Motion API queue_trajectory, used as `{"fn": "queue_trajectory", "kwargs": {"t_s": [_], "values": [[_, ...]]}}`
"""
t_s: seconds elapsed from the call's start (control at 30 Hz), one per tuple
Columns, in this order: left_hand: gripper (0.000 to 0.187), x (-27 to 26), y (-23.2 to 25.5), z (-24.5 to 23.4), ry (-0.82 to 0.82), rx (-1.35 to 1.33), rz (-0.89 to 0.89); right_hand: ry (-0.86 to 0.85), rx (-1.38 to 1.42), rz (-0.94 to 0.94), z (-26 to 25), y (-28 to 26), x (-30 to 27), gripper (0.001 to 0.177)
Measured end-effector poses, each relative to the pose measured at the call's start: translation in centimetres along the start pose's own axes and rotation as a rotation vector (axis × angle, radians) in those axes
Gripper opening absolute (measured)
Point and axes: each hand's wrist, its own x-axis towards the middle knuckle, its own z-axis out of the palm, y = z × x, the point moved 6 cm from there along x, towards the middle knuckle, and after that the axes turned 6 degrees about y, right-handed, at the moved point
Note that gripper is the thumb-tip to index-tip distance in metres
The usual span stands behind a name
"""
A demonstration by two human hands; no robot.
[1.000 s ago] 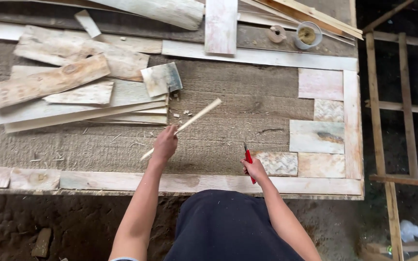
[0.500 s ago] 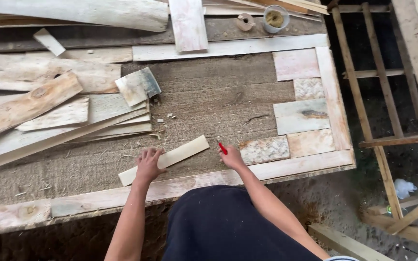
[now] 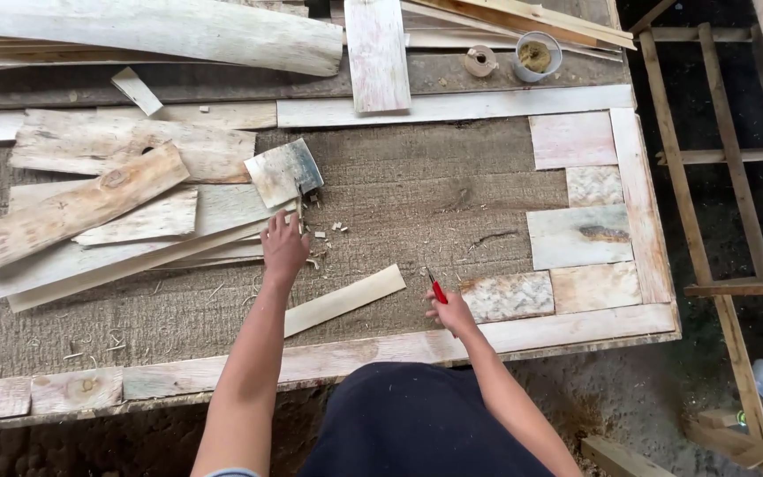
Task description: The person uses a red utility knife to cut and trim thin wooden planks on a workbench. They repeatedly position planks, score or slice edges, and remove small offcuts, handling several pieces one at a time.
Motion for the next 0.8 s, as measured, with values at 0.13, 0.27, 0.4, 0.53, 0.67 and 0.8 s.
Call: {"fn": "queue_trajectory", "kwargs": {"t_s": [0.13,0.27,0.4,0.53,0.67,0.8], "values": [[0.050,3.3,1.0,-0.8,-0.015,0.050,-0.025,0.004,-0.023,0.022,-0.1,-0.4,-0.1,0.031],[0.061,5.4,1.0,-0.1,-0.140,0.087,-0.065,-0.016,-0.006,0.055,-0.5,-1.5,-0.7,0.033],[0.066,6.1,0.7,0.8,-0.218,0.057,-0.117,-0.008,0.017,0.092,-0.7,-1.5,-0.6,0.033],[0.069,4.9,1.0,0.4,-0.247,0.050,-0.166,0.002,-0.024,0.103,-0.5,-0.9,1.4,0.032],[0.058,1.4,1.2,1.7,0.161,-0.078,-0.066,0.054,-0.106,0.105,-0.5,-1.8,2.5,0.033],[0.044,-5.8,1.3,3.2,0.221,-0.127,-0.035,0.068,-0.248,0.081,0.1,-1.1,5.1,0.034]]}}
